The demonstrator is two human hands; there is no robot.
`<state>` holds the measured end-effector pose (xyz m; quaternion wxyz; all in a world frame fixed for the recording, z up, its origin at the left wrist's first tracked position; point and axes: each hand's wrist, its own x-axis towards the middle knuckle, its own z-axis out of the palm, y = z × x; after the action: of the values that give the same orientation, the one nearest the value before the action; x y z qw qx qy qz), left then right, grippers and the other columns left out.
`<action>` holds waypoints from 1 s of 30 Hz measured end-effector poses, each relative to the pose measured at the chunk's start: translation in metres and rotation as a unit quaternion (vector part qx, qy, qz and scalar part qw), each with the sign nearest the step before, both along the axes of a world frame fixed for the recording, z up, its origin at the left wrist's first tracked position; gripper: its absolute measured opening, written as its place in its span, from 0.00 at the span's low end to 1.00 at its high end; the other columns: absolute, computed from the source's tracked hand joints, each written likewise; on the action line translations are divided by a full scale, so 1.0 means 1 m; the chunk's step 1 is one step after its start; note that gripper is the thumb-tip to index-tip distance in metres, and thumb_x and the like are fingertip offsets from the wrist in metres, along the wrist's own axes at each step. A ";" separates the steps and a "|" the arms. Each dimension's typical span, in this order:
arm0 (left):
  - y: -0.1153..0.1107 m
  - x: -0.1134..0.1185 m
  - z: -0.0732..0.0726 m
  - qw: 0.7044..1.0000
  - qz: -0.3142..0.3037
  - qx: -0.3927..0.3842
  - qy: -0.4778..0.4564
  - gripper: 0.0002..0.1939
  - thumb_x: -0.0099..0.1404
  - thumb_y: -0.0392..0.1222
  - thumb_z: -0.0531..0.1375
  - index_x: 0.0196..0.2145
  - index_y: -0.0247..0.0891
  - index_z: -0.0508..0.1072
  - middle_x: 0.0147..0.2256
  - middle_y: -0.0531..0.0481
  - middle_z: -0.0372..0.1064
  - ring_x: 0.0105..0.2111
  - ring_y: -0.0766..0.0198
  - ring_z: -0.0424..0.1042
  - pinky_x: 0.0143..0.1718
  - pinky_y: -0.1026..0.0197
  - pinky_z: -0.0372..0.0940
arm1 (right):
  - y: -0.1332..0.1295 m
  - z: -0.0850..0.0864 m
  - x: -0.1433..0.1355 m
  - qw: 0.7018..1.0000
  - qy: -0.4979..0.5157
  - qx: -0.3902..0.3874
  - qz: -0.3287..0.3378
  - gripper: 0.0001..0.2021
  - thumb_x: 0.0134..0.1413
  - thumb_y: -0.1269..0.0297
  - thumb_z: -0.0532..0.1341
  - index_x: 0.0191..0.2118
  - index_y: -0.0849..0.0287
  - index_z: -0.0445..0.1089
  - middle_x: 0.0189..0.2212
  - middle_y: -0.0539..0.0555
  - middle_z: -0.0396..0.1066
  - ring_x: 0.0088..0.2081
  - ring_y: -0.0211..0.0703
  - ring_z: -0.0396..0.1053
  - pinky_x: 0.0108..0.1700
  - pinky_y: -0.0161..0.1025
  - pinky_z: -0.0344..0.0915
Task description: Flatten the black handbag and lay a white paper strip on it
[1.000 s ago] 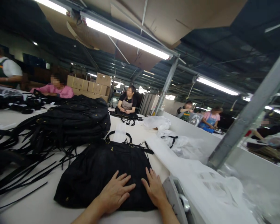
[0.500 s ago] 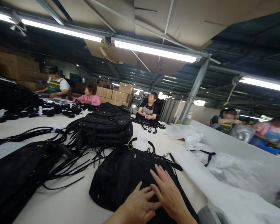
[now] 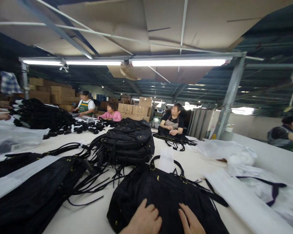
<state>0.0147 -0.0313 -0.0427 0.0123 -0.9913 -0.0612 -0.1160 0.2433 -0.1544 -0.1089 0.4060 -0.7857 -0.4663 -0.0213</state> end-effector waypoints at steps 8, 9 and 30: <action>0.035 -0.089 0.082 0.930 0.361 -0.043 -0.052 0.18 0.57 0.43 0.66 0.44 0.34 0.72 0.48 0.34 0.68 0.50 0.39 0.65 0.49 0.41 0.62 | 0.008 0.001 -0.011 0.999 -0.017 -0.026 -0.014 0.30 0.54 0.42 0.49 0.49 0.59 0.75 0.53 0.57 0.71 0.59 0.57 0.64 0.63 0.55 0.59; 0.035 -0.090 0.082 0.921 0.380 -0.071 -0.053 0.18 0.57 0.43 0.66 0.43 0.33 0.72 0.47 0.33 0.68 0.48 0.39 0.66 0.47 0.41 0.63 | 0.008 0.000 -0.011 0.999 -0.023 -0.029 -0.011 0.30 0.54 0.42 0.49 0.48 0.59 0.75 0.53 0.58 0.72 0.59 0.57 0.64 0.63 0.55 0.59; 0.070 -0.101 0.001 0.854 0.307 -0.344 -0.242 0.27 0.59 0.25 0.46 0.55 0.37 0.60 0.52 0.43 0.65 0.52 0.62 0.66 0.55 0.57 0.62 | 0.006 -0.006 -0.016 0.994 -0.107 -0.004 -0.011 0.24 0.57 0.51 0.49 0.46 0.59 0.75 0.51 0.60 0.74 0.55 0.56 0.69 0.60 0.55 0.65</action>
<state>-0.0859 0.0389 -0.0418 -0.3097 -0.8039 -0.3990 -0.3140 0.2272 -0.1488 -0.1145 0.3500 -0.7858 -0.4985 -0.1077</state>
